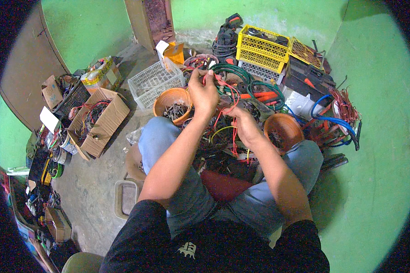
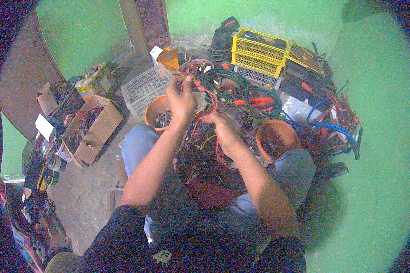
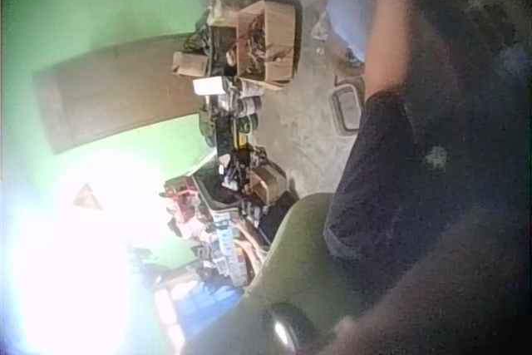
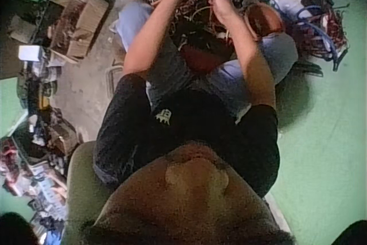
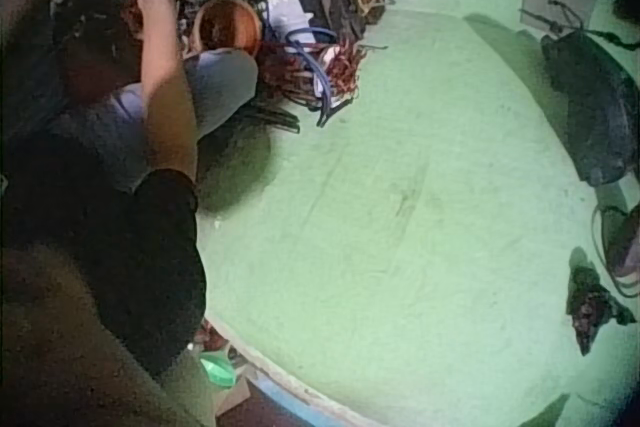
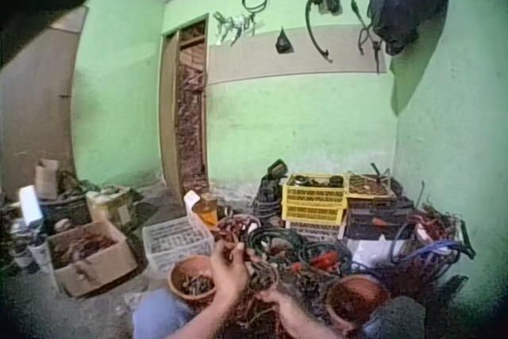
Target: The person sits cross-legged on the floor and sorts through a large pile of tangled electrical wires. They repeatedly pick up individual wires, untangle them, and place them into separate piles or containers.
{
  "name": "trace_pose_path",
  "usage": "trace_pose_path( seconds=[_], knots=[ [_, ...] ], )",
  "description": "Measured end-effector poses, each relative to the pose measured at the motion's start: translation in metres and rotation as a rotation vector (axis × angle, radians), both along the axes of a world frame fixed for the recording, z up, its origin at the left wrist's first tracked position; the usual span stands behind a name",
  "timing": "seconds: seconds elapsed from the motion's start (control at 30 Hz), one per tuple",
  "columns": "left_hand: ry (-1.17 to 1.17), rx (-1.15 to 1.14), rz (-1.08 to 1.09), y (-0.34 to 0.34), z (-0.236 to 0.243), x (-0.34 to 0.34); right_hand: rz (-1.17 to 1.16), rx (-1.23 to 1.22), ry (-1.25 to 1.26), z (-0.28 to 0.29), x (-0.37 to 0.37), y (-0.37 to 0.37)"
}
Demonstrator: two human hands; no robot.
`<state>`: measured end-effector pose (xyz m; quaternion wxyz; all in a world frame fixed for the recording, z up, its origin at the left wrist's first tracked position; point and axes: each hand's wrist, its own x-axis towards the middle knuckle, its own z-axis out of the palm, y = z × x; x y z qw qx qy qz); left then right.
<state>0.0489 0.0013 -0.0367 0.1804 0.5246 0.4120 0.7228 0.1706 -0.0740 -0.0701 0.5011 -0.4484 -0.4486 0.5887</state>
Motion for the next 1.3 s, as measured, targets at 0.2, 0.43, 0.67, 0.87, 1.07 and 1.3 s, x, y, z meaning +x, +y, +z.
trace_pose_path(
  seconds=[0.2,0.43,0.67,0.87,1.07,1.3],
  knots=[
    [0.010,0.014,0.075,0.004,0.002,-0.003,0.207,0.093,-0.145,0.017,0.006,-0.009],
    [-0.003,-0.014,0.145,0.009,0.013,-0.020,-0.218,0.571,-0.596,0.028,0.051,0.007],
    [-0.093,-0.109,0.148,0.000,0.033,-0.036,-0.800,0.751,-0.421,0.043,0.233,0.022],
    [-0.028,-0.077,0.258,0.029,0.004,-0.074,-1.208,0.374,-0.156,0.075,0.243,-0.007],
    [-0.055,-0.115,0.153,-0.002,0.026,-0.052,-0.740,0.264,-0.497,0.043,0.239,0.031],
    [0.036,-0.162,0.188,-0.008,0.029,-0.044,-0.609,0.690,-0.805,0.038,0.150,0.043]
  ],
)
